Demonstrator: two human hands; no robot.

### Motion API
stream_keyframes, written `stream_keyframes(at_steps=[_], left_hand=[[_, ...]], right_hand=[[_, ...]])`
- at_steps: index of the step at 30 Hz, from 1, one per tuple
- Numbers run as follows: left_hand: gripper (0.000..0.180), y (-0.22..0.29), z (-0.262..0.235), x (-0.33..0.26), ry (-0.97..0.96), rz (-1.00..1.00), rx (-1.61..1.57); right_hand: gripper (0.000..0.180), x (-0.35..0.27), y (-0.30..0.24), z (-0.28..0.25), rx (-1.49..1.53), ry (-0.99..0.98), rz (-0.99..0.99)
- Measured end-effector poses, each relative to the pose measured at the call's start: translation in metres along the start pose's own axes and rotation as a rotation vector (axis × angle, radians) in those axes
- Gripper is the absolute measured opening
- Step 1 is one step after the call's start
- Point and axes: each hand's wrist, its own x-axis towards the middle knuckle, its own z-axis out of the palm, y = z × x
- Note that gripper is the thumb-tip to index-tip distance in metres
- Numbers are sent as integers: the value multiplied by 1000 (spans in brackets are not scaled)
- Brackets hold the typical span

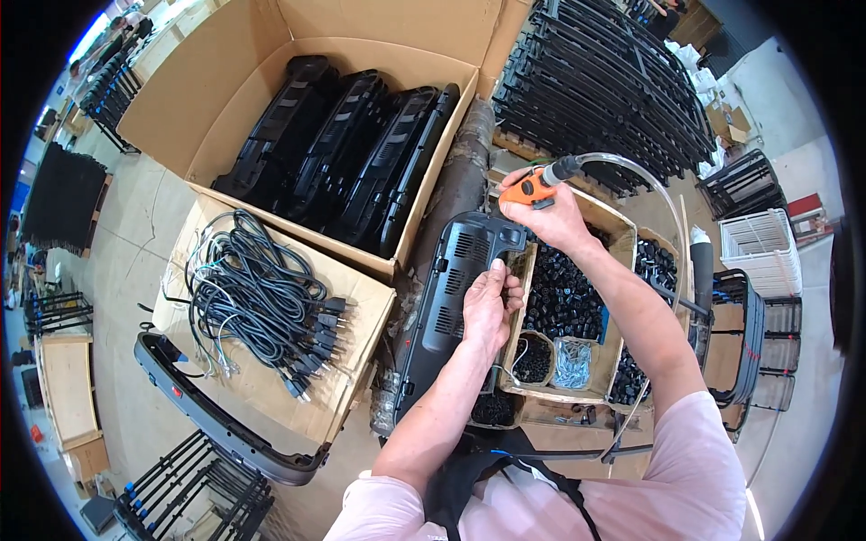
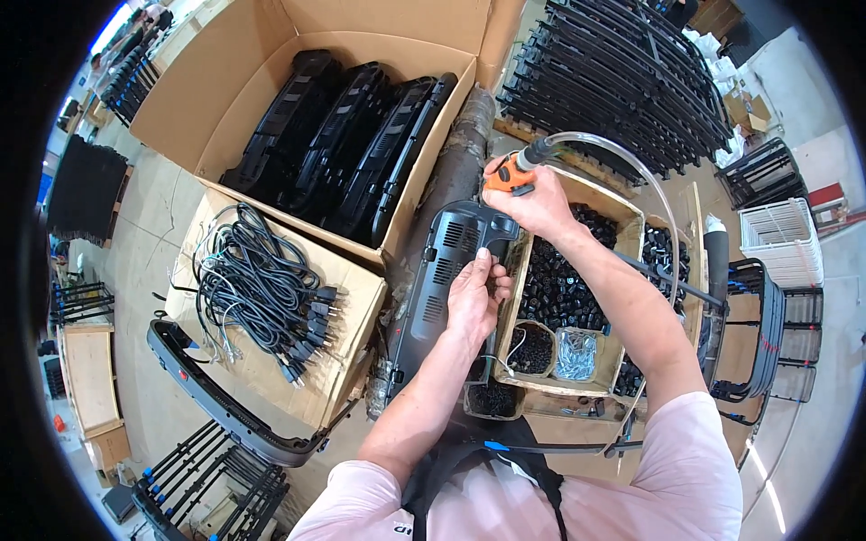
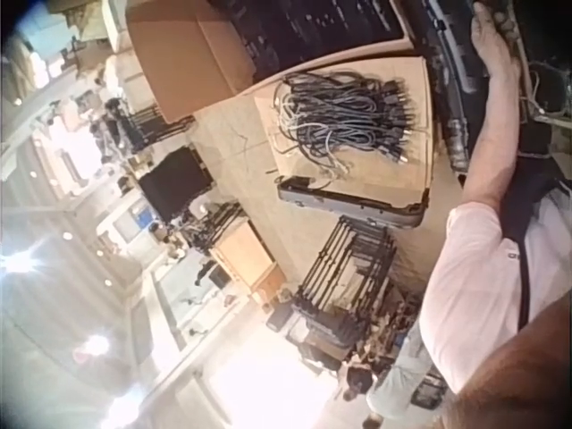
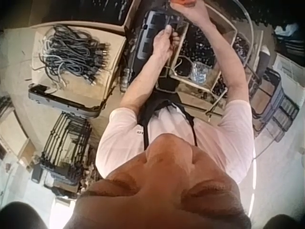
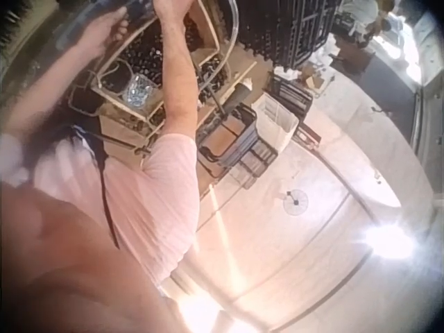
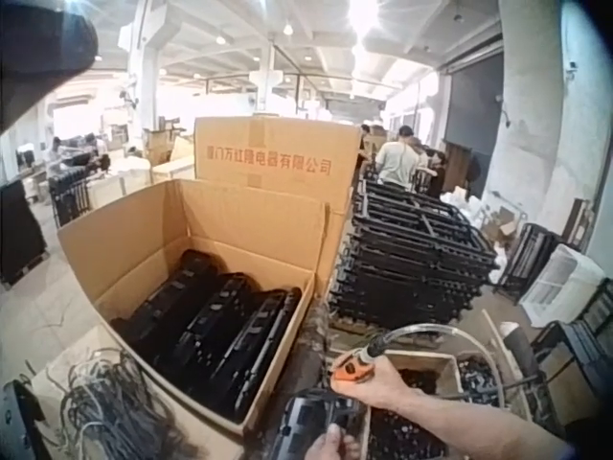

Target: Assemble plastic components and wiring onto metal chair frames using an electric screwdriver.

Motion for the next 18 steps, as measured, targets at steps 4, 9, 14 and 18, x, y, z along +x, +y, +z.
stream_keyframes(at_steps=[4, 9, 14, 18], left_hand=[[24, 1, 5, 1, 32, -20, -52], [22, 7, 6, 0, 72, -32, -80], [22, 10, 3, 2, 76, -7, -99], [22, 11, 3, 2, 99, 7, -113]], right_hand=[[30, 2, -9, 1, -100, -25, 1], [33, 1, -4, -1, -68, -19, 2], [41, 4, -1, 2, -58, -13, 20], [53, -3, 2, 0, 84, 29, 70]])
